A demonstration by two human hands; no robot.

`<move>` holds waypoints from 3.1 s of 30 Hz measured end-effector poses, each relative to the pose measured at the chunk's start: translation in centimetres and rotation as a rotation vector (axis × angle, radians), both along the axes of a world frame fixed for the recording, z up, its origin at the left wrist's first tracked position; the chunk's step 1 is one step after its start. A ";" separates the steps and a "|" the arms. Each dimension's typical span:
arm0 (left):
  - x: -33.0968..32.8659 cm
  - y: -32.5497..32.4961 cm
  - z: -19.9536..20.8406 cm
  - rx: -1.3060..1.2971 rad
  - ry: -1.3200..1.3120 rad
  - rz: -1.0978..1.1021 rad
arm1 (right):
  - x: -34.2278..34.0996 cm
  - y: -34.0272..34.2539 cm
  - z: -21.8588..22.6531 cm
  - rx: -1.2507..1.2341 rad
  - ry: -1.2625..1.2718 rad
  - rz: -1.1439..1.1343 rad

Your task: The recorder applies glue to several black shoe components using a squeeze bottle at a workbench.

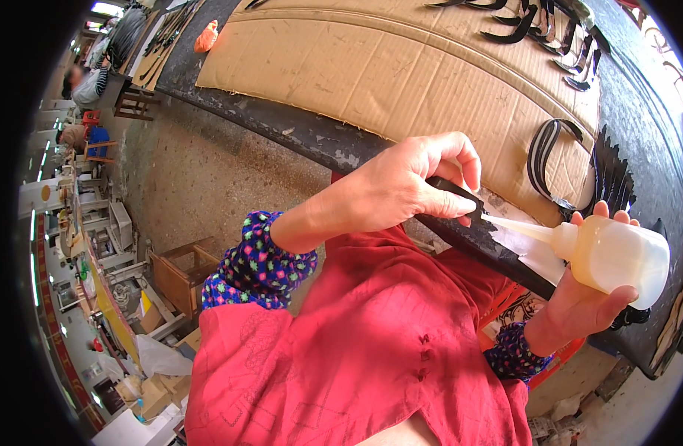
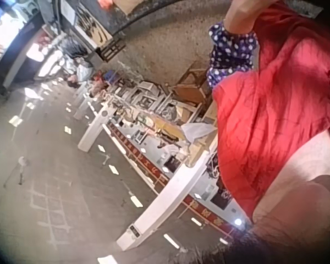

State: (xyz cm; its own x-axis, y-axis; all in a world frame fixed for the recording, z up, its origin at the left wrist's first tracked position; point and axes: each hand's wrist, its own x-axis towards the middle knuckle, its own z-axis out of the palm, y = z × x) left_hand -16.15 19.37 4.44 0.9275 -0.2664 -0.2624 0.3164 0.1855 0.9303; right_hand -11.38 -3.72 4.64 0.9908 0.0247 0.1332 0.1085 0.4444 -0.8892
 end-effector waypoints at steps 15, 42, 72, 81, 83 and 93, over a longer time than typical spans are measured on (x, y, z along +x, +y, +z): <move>0.4 0.1 -0.4 -0.055 0.025 0.021 | -0.2 -0.3 -0.2 -0.012 0.029 0.006; 0.3 -0.6 -0.1 0.021 0.043 -0.031 | 0.7 -0.7 -1.6 0.217 -0.002 0.052; -0.4 -0.2 -0.4 0.016 0.076 -0.010 | 0.1 -0.8 -1.5 0.221 0.015 0.048; -0.3 0.0 -0.8 -0.019 0.064 0.003 | 0.0 -1.1 -1.9 0.229 0.050 0.095; -0.4 0.0 -0.8 -0.050 0.090 0.010 | -0.1 -1.1 -2.0 0.237 0.050 0.103; -1.3 5.4 5.5 0.351 -0.036 0.473 | 0.6 -4.1 -2.5 0.275 0.022 0.208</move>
